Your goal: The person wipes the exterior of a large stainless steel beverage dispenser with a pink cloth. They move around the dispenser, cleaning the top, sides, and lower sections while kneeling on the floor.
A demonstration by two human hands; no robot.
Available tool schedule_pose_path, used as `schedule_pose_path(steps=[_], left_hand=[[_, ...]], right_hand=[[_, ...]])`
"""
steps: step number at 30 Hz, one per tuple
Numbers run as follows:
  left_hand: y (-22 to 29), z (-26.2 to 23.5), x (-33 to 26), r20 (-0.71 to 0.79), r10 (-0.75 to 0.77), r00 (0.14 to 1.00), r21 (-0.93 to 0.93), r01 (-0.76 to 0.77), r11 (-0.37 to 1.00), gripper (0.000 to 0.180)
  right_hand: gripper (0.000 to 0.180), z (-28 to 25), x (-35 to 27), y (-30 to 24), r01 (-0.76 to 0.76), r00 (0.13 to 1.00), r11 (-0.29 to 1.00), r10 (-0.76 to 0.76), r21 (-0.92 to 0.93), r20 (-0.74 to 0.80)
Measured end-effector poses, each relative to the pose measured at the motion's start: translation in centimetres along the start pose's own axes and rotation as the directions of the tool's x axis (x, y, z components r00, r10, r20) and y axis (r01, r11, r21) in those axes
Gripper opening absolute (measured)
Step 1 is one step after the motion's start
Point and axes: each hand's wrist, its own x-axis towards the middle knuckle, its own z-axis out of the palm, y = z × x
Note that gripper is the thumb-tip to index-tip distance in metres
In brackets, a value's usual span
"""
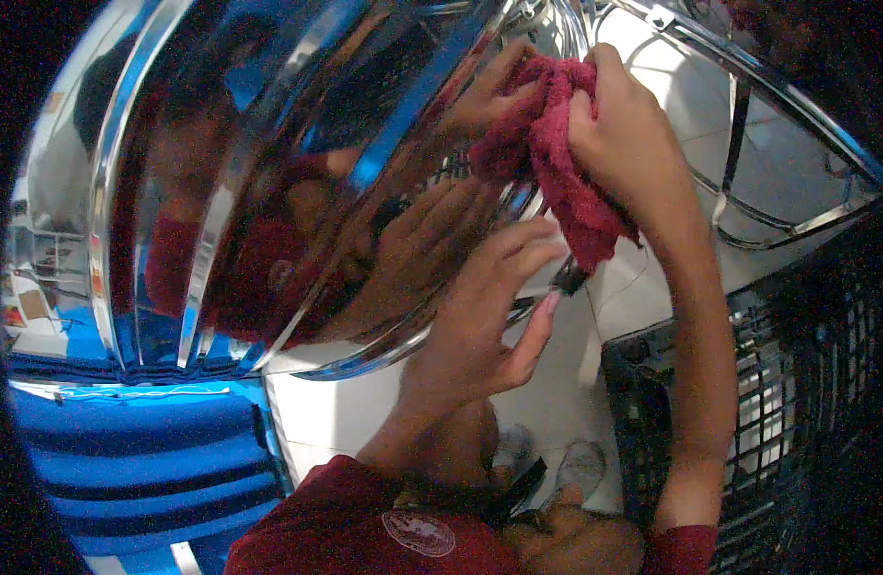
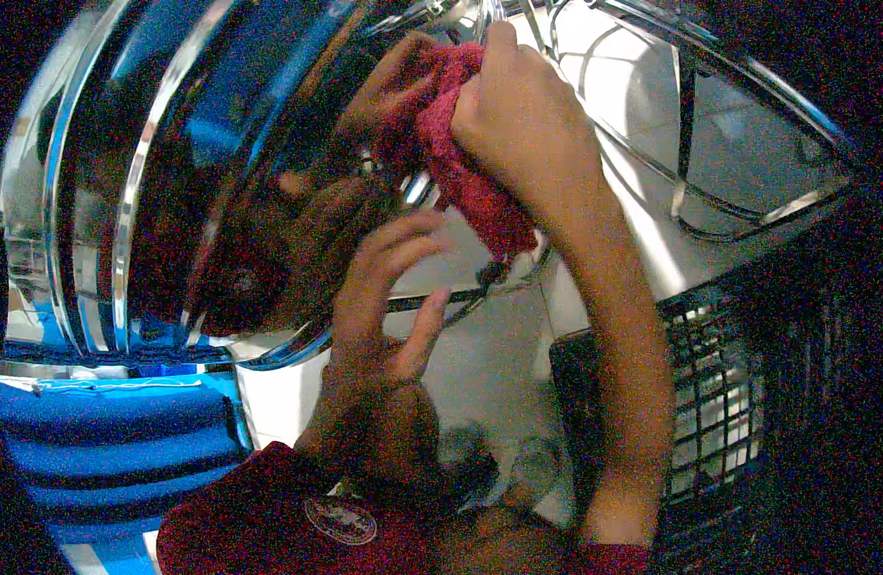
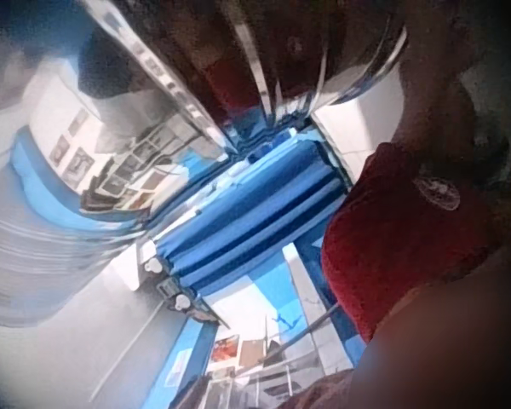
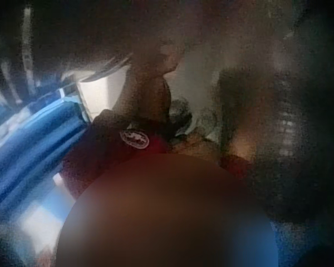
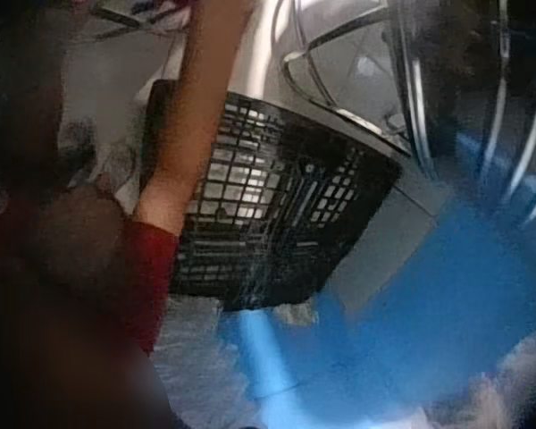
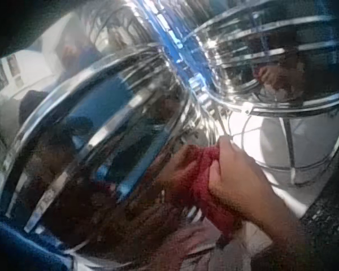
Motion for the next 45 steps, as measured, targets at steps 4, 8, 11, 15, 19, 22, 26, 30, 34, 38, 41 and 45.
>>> schedule_pose_path(steps=[4,8,11,15,19,22,26,30,34,38,41,45], left_hand=[[0.3,-0.6,-0.2,0.096,-0.050,0.994,-0.125,0.062,0.990,0.034],[2.2,-1.2,0.2,0.160,0.025,0.987,-0.203,0.009,0.979,0.034],[3.1,-2.4,0.7,0.181,0.055,0.982,-0.258,-0.007,0.966,0.033],[3.3,-3.1,0.9,0.264,0.089,0.960,-0.383,0.019,0.924,0.029],[1.9,-1.6,0.4,0.278,0.269,0.922,-0.139,-0.238,0.961,0.022],[1.3,0.0,-0.2,0.260,0.307,0.916,-0.112,-0.287,0.951,0.019],[1.0,-0.4,0.0,0.294,0.302,0.907,-0.104,-0.283,0.953,0.018],[1.0,-0.5,0.5,0.243,0.306,0.921,-0.195,-0.263,0.945,0.021],[0.9,1.8,0.4,0.208,0.322,0.924,-0.285,-0.258,0.923,0.023],[0.4,3.1,-0.2,0.196,0.289,0.937,-0.232,-0.242,0.942,0.023],[0.1,3.8,-0.1,0.274,0.252,0.928,-0.312,-0.162,0.936,0.024],[-0.4,5.0,0.1,0.281,0.279,0.918,-0.279,-0.200,0.939,0.025]], right_hand=[[0.028,-0.4,2.1,2.0,0.161,0.985,0.970,-0.168,-0.183,-0.023],[0.049,-2.7,-0.3,4.4,-0.144,0.983,0.942,0.100,0.304,0.156],[0.045,-3.1,-2.6,4.8,-0.578,0.814,0.321,0.166,0.750,0.556],[0.044,-2.5,-3.5,3.9,-0.566,0.819,0.447,0.398,0.693,0.413],[0.040,-2.2,-4.0,3.4,-0.311,0.950,0.901,0.305,0.303,0.068],[0.047,-2.4,-4.3,2.9,-0.380,0.924,0.924,0.377,0.035,0.062],[0.050,-2.6,-3.5,1.1,-0.410,0.908,0.907,0.416,-0.091,0.049],[0.050,-2.7,-3.4,-0.5,-0.472,0.872,0.855,0.489,-0.214,0.032],[0.046,-3.3,-3.7,-1.5,-0.458,0.873,0.841,0.487,-0.287,0.035],[0.047,-3.7,-3.8,-2.4,-0.445,0.879,0.830,0.477,-0.335,0.013],[0.047,-4.0,-4.1,-2.8,-0.425,0.875,0.813,0.482,-0.398,0.049],[0.047,-4.1,-4.5,-2.5,-0.380,0.889,0.832,0.449,-0.403,0.087]])
